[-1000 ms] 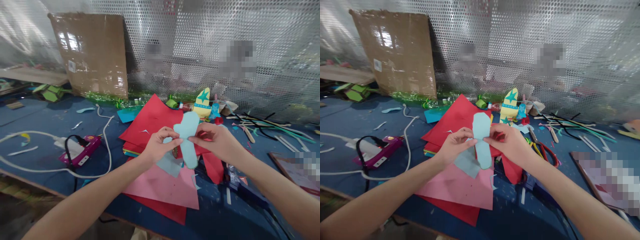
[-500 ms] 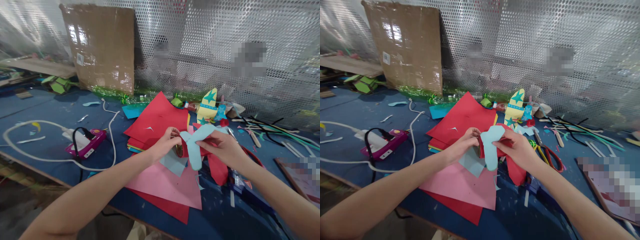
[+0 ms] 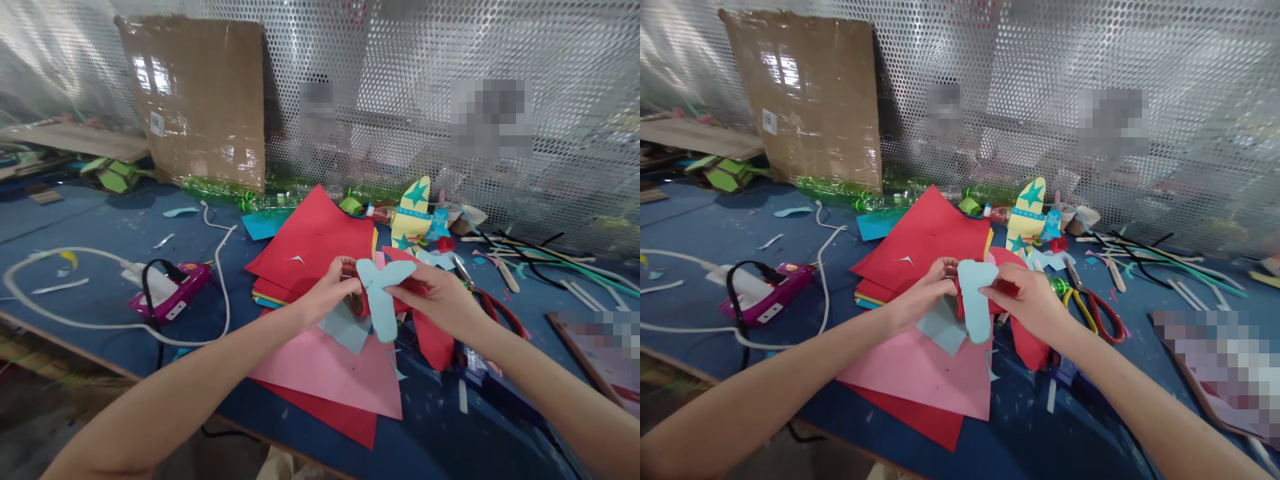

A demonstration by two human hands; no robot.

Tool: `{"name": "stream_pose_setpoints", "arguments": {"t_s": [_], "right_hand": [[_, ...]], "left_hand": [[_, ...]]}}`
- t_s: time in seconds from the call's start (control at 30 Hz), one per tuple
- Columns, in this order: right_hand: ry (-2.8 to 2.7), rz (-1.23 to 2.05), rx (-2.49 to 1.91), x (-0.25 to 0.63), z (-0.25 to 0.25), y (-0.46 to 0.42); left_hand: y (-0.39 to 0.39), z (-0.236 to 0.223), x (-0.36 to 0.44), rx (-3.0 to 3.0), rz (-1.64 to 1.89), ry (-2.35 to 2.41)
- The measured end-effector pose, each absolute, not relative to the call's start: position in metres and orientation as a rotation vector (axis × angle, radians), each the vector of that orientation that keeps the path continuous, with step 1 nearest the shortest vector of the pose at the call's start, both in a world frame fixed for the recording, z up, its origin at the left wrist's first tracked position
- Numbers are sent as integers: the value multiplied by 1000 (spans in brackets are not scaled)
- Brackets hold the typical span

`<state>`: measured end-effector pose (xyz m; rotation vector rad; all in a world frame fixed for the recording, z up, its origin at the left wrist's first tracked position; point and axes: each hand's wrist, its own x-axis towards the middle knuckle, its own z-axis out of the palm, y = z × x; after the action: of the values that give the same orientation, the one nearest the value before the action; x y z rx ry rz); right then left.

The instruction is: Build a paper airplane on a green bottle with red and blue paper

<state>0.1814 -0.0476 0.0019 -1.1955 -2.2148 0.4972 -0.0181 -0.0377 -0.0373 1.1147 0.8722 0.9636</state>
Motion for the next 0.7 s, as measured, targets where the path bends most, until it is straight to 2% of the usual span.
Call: {"name": "stream_pose_setpoints", "arguments": {"t_s": [0.7], "right_hand": [[-2246, 407, -1161, 180, -4, -44]], "left_hand": [[-37, -37, -17, 1132, 931, 886]]}}
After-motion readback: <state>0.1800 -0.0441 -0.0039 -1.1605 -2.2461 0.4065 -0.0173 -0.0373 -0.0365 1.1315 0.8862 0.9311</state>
